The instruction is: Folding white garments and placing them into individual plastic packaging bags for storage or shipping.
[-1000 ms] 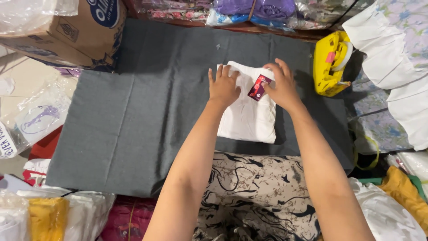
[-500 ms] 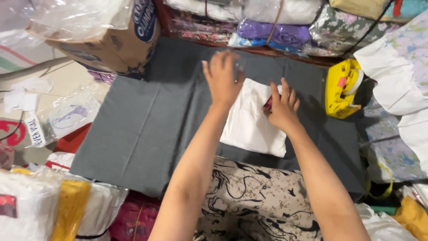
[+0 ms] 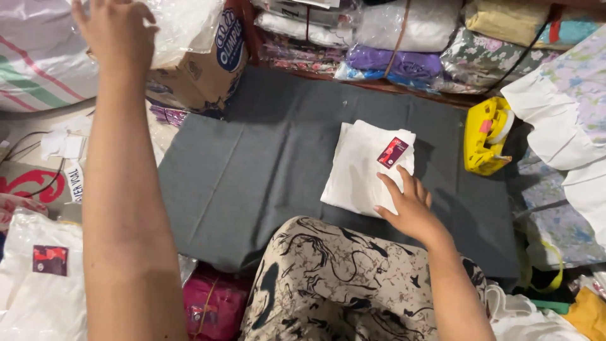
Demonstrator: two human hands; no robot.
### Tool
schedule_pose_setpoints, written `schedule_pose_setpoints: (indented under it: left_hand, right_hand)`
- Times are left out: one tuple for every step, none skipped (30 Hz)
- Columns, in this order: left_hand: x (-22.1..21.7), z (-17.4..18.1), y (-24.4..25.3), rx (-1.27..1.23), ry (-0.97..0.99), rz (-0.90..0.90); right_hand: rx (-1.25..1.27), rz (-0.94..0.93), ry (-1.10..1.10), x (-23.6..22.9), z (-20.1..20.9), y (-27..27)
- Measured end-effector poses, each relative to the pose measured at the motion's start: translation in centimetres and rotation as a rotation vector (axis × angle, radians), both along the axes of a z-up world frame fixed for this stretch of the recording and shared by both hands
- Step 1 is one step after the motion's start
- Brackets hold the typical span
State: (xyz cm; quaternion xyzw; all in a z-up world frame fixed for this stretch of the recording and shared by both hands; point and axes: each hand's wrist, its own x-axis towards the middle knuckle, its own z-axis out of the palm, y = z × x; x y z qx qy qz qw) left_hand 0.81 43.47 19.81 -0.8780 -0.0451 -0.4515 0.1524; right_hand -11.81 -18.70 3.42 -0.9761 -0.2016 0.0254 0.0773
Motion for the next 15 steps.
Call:
schedule_pose_setpoints:
  left_hand:
    - [-0.6,0.9,-0.2,0.001,0.000,0.001]
    - [-1.1,2.0,-0.4,0.026,-0.089,0.076]
    - [-1.5,3.1,-0.6,0.052,-0.178,0.149]
    - [-1.7,3.0,-0.9,0.054,-0.178,0.147]
    - [-1.9,2.8,-1.2,0.046,-0.048,0.024]
    - [-2.0,2.9,-1.5,0.036,0.073,-0.094]
    - [-1.1,1.8,-1.8,0.037,0.064,-0.092]
    - [-0.2,0.6,-2.1,0.026,0.102,-0.041]
    - [0.7,-0.5,-2.3,0.014,0.140,0.009]
    - [0.8,-0.6,-2.5,0.013,0.142,0.011]
    - [1.0,-0.8,-2.7,-0.019,0.026,0.033]
    - [1.4,-0.7,-3.1,-0.052,-0.097,0.053]
    - [0.2,0.9,-3.9,-0.054,-0.102,0.053]
    - [-0.8,2.6,-4.8,-0.161,-0.247,-0.050]
    - [-1.9,4.2,-5.7,-0.264,-0.393,-0.157]
  right_hand:
    - [0.001,0.001,0.000,0.2,-0.1,0.0]
    - [0.032,-0.011,0.006,0.5,-0.2,0.0]
    - [0.062,-0.023,0.013,0.9,-0.2,0.0]
    - [0.064,-0.025,0.013,0.9,-0.4,0.1]
    - [0.053,-0.041,0.015,0.9,-0.5,0.1]
    - [0.041,-0.053,0.007,1.4,-0.4,0.3]
    - [0.042,-0.050,-0.002,1.4,-0.5,0.2]
    - [0.036,-0.054,0.040,1.3,-0.6,0.3]
    - [0.030,-0.057,0.082,1.3,-0.7,0.3]
    - [0.029,-0.056,0.084,1.2,-0.7,0.4]
    - [0.036,-0.050,0.093,1.0,-0.7,0.4]
    - [0.043,-0.046,0.095,1.3,-0.5,0.3]
    - [0.042,-0.046,0.090,1.3,-0.6,0.2]
    - [0.043,-0.046,0.076,1.3,-0.7,0.2]
    - [0.044,-0.047,0.063,1.3,-0.8,0.1]
